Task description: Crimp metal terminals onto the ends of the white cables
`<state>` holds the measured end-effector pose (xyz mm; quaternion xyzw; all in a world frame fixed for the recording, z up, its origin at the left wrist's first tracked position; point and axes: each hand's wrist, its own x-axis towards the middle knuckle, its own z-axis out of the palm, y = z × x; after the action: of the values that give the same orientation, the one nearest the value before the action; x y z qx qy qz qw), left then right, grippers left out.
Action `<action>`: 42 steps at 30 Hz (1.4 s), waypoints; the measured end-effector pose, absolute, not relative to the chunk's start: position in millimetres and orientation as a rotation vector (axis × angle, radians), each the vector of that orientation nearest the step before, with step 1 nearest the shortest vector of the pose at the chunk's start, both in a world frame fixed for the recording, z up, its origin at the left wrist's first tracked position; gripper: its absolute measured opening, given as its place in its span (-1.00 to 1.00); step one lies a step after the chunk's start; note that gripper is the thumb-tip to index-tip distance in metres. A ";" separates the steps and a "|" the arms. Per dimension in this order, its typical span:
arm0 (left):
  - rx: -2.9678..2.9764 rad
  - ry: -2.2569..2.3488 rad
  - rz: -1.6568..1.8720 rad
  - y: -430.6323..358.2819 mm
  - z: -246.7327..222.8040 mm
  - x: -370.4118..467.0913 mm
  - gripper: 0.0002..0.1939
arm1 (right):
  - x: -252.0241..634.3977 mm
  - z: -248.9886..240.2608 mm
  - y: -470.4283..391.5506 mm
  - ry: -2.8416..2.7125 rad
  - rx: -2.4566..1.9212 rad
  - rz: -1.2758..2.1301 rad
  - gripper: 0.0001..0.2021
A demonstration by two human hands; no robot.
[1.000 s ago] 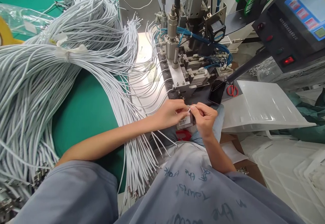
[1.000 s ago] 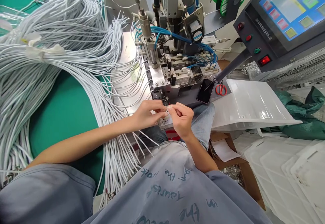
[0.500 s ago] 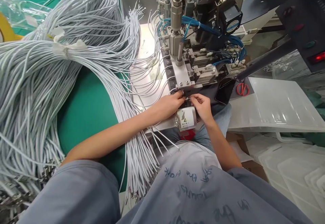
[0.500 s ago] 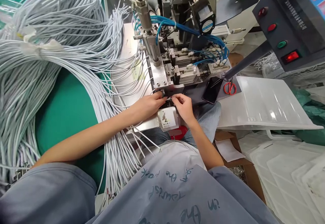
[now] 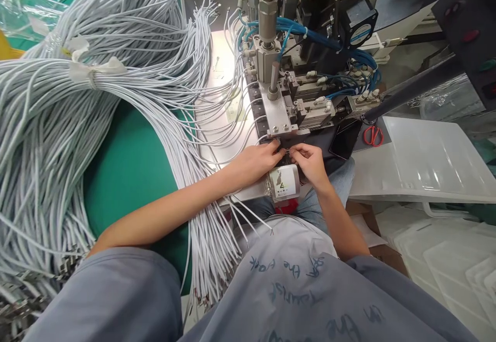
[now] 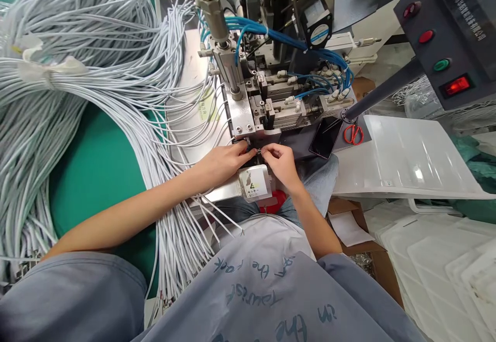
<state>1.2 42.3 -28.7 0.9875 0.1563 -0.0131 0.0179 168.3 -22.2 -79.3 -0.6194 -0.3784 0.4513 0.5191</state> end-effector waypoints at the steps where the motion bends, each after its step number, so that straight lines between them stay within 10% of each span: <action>1: 3.074 0.484 -0.057 42.0 -27.5 1.5 -0.62 | 169.0 -78.7 -21.1 -0.906 -1.491 1.091 -0.91; 22: 3.125 0.594 -0.181 35.1 -13.4 0.2 -0.78 | 171.2 -86.3 -12.7 -1.046 -1.458 1.286 -0.72; 31: 3.002 0.888 -0.198 36.4 -5.0 -5.0 -0.82 | 177.4 -61.5 -49.8 -1.041 -1.710 0.694 -0.82; 42: 2.996 1.011 -0.011 42.1 1.7 -4.9 -0.74 | 62.6 -63.1 -110.6 -1.425 -1.534 1.381 -0.73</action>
<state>-4.9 42.1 1.7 0.9474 0.3198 -0.0036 -0.0103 62.6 -110.6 -63.1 -0.5812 -0.5399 0.5233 0.3113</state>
